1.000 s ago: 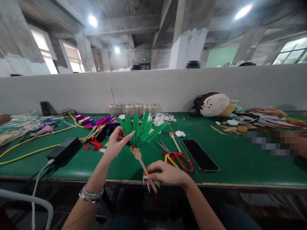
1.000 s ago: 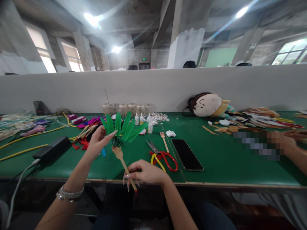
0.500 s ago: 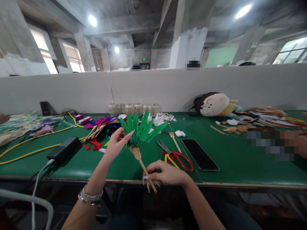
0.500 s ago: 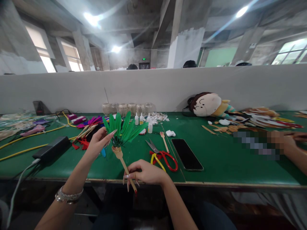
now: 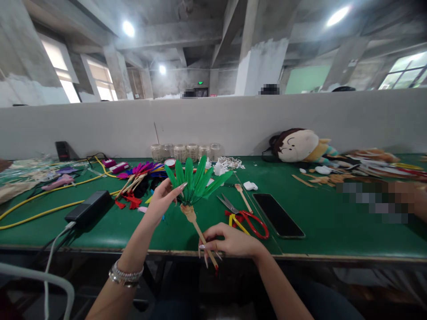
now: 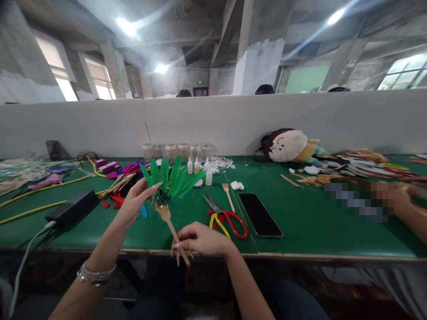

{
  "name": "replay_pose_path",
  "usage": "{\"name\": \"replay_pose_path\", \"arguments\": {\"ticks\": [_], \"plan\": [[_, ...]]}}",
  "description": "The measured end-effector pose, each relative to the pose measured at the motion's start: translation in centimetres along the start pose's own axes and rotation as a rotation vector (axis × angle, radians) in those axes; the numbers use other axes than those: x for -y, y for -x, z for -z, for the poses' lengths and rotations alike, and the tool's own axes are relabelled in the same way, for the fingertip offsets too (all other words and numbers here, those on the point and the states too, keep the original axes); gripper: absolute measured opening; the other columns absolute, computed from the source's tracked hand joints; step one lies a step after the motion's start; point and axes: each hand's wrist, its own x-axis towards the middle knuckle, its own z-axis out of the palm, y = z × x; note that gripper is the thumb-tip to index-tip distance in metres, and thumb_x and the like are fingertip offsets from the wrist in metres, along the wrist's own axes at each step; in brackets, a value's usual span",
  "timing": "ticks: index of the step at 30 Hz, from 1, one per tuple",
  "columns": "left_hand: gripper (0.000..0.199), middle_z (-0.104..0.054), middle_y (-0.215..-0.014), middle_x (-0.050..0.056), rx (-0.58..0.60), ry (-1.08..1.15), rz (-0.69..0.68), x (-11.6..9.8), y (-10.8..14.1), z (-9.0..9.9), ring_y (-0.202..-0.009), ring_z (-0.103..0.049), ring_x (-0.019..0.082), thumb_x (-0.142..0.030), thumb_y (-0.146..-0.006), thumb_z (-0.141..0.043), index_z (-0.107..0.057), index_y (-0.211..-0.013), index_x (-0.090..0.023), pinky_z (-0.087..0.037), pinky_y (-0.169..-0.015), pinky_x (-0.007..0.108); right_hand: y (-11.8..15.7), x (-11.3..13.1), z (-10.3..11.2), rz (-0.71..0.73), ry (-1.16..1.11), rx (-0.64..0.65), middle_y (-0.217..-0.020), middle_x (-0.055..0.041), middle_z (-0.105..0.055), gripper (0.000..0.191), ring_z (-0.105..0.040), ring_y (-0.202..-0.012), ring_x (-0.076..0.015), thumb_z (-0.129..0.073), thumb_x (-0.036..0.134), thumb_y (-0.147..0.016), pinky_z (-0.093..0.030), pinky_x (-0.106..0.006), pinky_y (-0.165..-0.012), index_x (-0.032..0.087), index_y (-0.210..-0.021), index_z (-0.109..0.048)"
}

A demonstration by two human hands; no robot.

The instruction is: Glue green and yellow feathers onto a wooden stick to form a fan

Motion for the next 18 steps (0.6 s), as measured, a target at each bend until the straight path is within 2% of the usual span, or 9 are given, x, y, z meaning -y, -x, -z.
{"name": "replay_pose_path", "arguments": {"ticks": [12, 15, 18], "plan": [[0.037, -0.050, -0.060, -0.004, 0.017, 0.016, 0.028, 0.0, 0.0, -0.2, -0.046, -0.039, 0.005, -0.042, -0.066, -0.064, -0.060, -0.092, -0.016, -0.035, -0.041, 0.017, -0.1, -0.1, 0.0, 0.008, -0.008, -0.010, -0.075, -0.0049, -0.066, 0.027, -0.058, -0.071, -0.0146, -0.054, 0.035, -0.078, -0.043, -0.023, -0.067, 0.012, -0.083, -0.067], [0.036, -0.050, -0.061, -0.004, 0.016, 0.000, -0.002, 0.2, 0.0, 0.2, -0.047, -0.041, 0.006, -0.045, -0.068, -0.060, -0.056, -0.090, -0.017, -0.037, -0.042, 0.018, 0.0, -0.2, 0.0, 0.002, -0.013, -0.020, -0.075, -0.0045, -0.066, 0.028, -0.058, -0.071, -0.0145, -0.054, 0.036, -0.078, -0.043, -0.023, -0.066, 0.012, -0.083, -0.067], [0.031, -0.047, -0.058, -0.005, 0.024, -0.056, -0.023, 0.5, -0.2, 1.0, -0.046, -0.042, 0.006, -0.047, -0.070, -0.057, -0.051, -0.079, -0.017, -0.036, -0.042, 0.018, 0.0, -0.2, 0.0, 0.009, -0.034, -0.013, -0.074, -0.0045, -0.065, 0.028, -0.057, -0.069, -0.0140, -0.054, 0.036, -0.078, -0.042, -0.022, -0.065, 0.012, -0.082, -0.067]]}}
